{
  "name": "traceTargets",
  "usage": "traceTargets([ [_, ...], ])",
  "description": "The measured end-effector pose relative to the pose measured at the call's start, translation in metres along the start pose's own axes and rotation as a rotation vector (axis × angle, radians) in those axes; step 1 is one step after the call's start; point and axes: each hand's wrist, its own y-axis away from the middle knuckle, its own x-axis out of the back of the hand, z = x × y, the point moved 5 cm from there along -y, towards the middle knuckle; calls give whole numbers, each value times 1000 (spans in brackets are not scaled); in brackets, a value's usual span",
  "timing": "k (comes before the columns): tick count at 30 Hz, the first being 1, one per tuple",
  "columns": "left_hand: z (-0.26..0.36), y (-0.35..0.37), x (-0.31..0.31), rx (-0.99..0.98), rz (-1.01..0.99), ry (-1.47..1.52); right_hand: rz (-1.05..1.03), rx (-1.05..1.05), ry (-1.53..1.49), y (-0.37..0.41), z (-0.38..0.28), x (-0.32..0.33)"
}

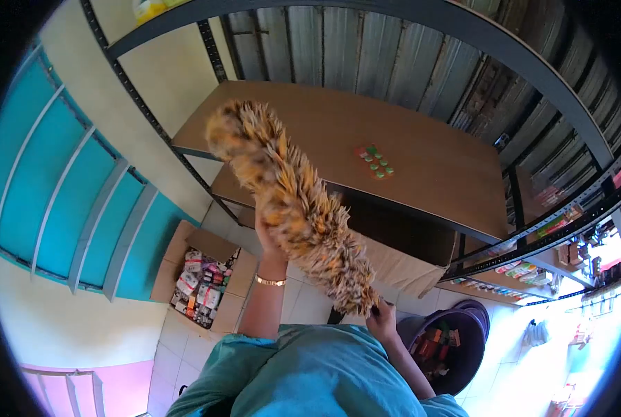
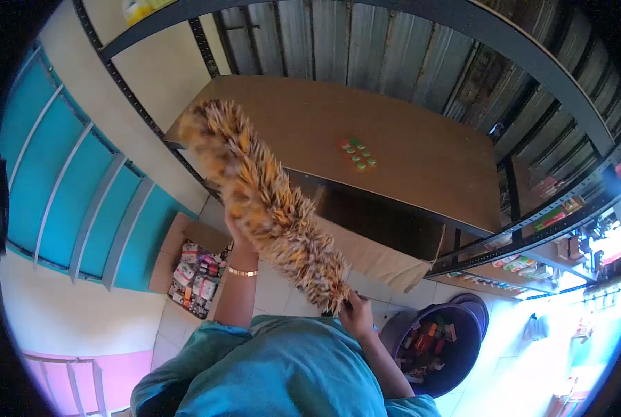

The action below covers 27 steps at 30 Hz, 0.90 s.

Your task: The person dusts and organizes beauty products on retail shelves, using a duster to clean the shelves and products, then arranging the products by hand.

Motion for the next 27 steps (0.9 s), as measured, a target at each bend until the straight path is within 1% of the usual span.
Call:
traceTargets([
  [1, 16, 21, -15, -43, 47, -140, -62, -93, 24, -4, -4, -8],
  [2, 31, 38, -20, -86, 90, -280, -62, -123, 3, -9, -16, -16],
  [4, 66, 60, 3, -211, 160, -320, -49, -180, -49, -16, -42, -38],
  [5, 86, 72, 15, -277, 192, -338, -101, -254, 0, -12, -48, -51],
  [8, 130, 99, 43, -198, 177, -440, -56, -141, -43, 19, -56, -102],
  [10, 157, 115, 70, -72, -152, -308, -257, 48, -43, 43, -105, -118],
  [13, 194, 166, 50, -184, -183, -187, -253, 54, -9, 61, -143, -145],
  [14, 204, 176, 60, -247, -88, -239, -197, 4, -27, 64, -146, -151],
  [16, 224, 197, 62, -370, 111, -340, -90, -98, -70, 66, -145, -164],
  [17, 227, 206, 47, -357, -31, -480, -109, -190, -46, 67, -141, -170],
  [20, 249, 221, 51, -389, 151, -400, -117, -168, -62, 90, -146, -183],
  [21, 262, 218, 80, -379, 363, -456, -187, -99, -20, 101, -162, -181],
  [23, 264, 216, 109, -244, 70, -307, -275, -23, -22, 110, -186, -185],
  [24, 263, 217, 111, -173, -74, -234, -320, 13, -24, 113, -193, -190],
  [25, 258, 218, 94, -181, 117, -83, -289, 24, 40, 112, -190, -192],
  [27, 256, 239, 73, -385, 222, -289, -225, -102, 34, 103, -181, -194],
])
